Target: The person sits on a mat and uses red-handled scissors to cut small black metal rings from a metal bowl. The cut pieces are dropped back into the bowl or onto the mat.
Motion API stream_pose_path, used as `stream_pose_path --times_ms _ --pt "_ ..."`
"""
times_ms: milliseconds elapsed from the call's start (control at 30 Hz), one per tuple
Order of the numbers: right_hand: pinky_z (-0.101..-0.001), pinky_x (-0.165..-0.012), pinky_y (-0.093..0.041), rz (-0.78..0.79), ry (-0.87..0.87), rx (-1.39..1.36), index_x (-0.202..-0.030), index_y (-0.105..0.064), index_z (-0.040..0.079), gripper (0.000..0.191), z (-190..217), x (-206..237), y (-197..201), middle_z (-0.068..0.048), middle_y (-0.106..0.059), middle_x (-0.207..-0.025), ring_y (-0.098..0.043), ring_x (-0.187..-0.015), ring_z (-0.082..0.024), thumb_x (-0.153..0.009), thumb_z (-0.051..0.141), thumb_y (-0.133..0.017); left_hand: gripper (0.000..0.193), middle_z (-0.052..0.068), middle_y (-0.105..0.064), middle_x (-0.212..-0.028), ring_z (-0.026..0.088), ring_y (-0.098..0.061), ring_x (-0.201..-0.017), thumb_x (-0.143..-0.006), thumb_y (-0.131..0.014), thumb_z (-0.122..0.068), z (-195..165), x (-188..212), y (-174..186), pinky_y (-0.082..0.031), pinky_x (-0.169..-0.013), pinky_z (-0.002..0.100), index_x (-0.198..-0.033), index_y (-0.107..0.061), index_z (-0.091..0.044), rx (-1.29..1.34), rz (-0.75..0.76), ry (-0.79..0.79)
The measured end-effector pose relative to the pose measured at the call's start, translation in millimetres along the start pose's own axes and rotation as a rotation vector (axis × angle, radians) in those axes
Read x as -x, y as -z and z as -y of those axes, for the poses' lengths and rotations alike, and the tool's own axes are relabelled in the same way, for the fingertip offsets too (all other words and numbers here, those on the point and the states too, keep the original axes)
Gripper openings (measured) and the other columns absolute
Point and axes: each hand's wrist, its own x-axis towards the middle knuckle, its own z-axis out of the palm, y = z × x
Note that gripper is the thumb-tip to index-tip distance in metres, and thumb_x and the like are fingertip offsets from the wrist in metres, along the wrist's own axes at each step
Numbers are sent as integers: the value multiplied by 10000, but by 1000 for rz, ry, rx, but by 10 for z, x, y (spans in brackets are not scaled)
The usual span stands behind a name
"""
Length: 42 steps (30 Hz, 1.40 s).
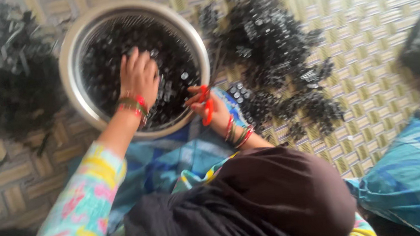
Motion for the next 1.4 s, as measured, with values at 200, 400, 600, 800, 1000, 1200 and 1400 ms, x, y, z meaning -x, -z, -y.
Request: stream_pose_path --times_ms 200,400,600,800,1000,1200,1400 --pt "-283 -893 -553 7 -6 -127 -1483 -484 21 591 129 -38 -115 -64 -696 -1133 -658 -1011 -112 -951 104 -729 197 93 -656 -981 334 -637 -1048 -847 -760 -110 -119 405 1 -458 -1003 530 -958 -597 -102 256 3 -23" --pt "-314 -925 -576 69 73 40 -1526 -429 98 722 325 22 -76 -55 -686 -1174 -681 -1063 -150 -905 143 -793 178 120 -625 -980 355 -636 -905 -904 -743 -93 60 551 107 -513 -778 486 -1012 -600 -94 283 -128 0" --pt "-354 -975 -602 175 309 480 -1491 -453 131 739 795 -91 97 -81 -717 -1208 -715 -1140 -225 -881 234 -855 152 102 -636 -908 276 -650 -859 -863 -779 -40 91 624 301 -528 -774 402 -960 -669 -80 394 -147 111" --pt "-368 -789 -589 323 189 763 -1368 -534 58 678 1226 -318 77 -131 -742 -1079 -741 -949 -265 -844 348 -854 209 72 -698 -894 170 -681 -817 -837 -799 -34 -202 671 383 -535 -741 300 -1024 -716 -74 718 -40 229" --pt "-291 -745 -591 333 23 613 -1213 -680 54 389 1204 -287 -257 -105 -788 -964 -757 -842 -124 -917 297 -747 233 34 -698 -961 99 -642 -843 -894 -773 -21 -490 755 309 -547 -750 239 -1083 -637 -7 1166 -65 477" --pt "-265 -696 -547 334 -223 48 -1107 -709 42 288 1083 -103 -230 -3 -741 -936 -663 -808 -74 -864 172 -792 134 33 -704 -1023 111 -697 -848 -1002 -643 -89 -697 884 280 -608 -682 277 -1132 -650 -55 1562 -45 598" --pt "-265 -650 -531 301 -290 149 -939 -691 50 304 938 8 -112 -19 -696 -796 -676 -719 -105 -946 353 -715 68 64 -701 -924 148 -709 -795 -962 -671 -14 -628 886 333 -629 -691 287 -1024 -644 -26 1474 -174 631"
